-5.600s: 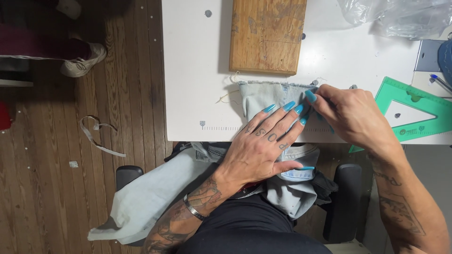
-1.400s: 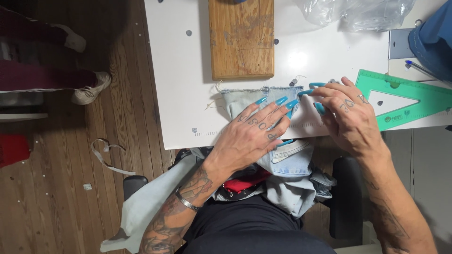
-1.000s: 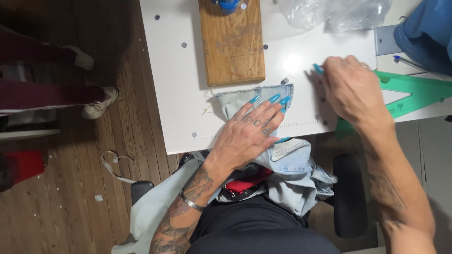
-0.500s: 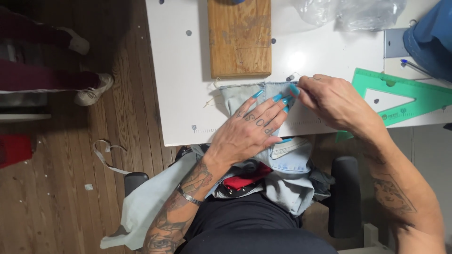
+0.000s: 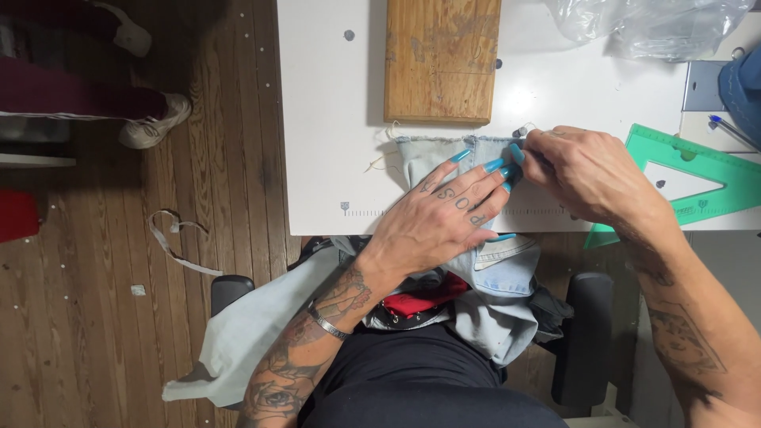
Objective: Measuring and aligning denim fabric using a triangle ruler on a workshop table
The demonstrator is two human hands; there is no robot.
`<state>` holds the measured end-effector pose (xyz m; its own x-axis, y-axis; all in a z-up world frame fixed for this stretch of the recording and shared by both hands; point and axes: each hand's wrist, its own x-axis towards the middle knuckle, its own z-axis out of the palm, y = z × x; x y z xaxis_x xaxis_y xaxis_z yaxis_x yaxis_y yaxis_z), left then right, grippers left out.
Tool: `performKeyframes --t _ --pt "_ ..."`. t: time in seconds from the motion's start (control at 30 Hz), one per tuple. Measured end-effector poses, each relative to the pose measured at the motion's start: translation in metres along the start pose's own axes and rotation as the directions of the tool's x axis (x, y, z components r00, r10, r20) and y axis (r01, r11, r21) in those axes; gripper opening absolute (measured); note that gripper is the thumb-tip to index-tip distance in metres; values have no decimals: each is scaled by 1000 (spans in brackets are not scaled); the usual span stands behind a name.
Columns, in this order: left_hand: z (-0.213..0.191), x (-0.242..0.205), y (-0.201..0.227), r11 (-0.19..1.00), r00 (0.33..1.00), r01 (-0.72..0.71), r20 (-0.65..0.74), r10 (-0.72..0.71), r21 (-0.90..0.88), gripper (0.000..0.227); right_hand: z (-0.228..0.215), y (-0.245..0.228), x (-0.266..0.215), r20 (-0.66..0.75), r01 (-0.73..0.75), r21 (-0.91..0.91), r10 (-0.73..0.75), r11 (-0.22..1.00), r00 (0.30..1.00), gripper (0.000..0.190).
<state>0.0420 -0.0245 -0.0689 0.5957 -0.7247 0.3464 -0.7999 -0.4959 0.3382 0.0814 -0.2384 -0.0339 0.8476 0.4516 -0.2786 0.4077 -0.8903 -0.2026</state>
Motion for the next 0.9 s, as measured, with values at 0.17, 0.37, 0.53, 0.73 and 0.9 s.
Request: performKeyframes --t 0.17,0.37,0.53,0.73,0.9 --pt "0 -1 1 999 999 20 -31 -21 -29 36 1 -2 1 -72 52 -33 -55 998 996 17" --pt "0 -1 1 999 1000 15 0 -16 -31 39 4 2 -1 -104 80 -43 -84 996 991 14" --pt "-3 0 2 1000 1000 0 -29 -1 -14 41 -11 2 -2 9 -70 207 70 976 998 25" --pt "-1 -2 0 997 999 -38 16 37 71 38 -14 -2 -1 90 -127 255 107 959 990 33" --pt "3 -2 1 999 999 -28 30 27 39 38 -7 -2 1 55 -25 80 21 996 998 24"
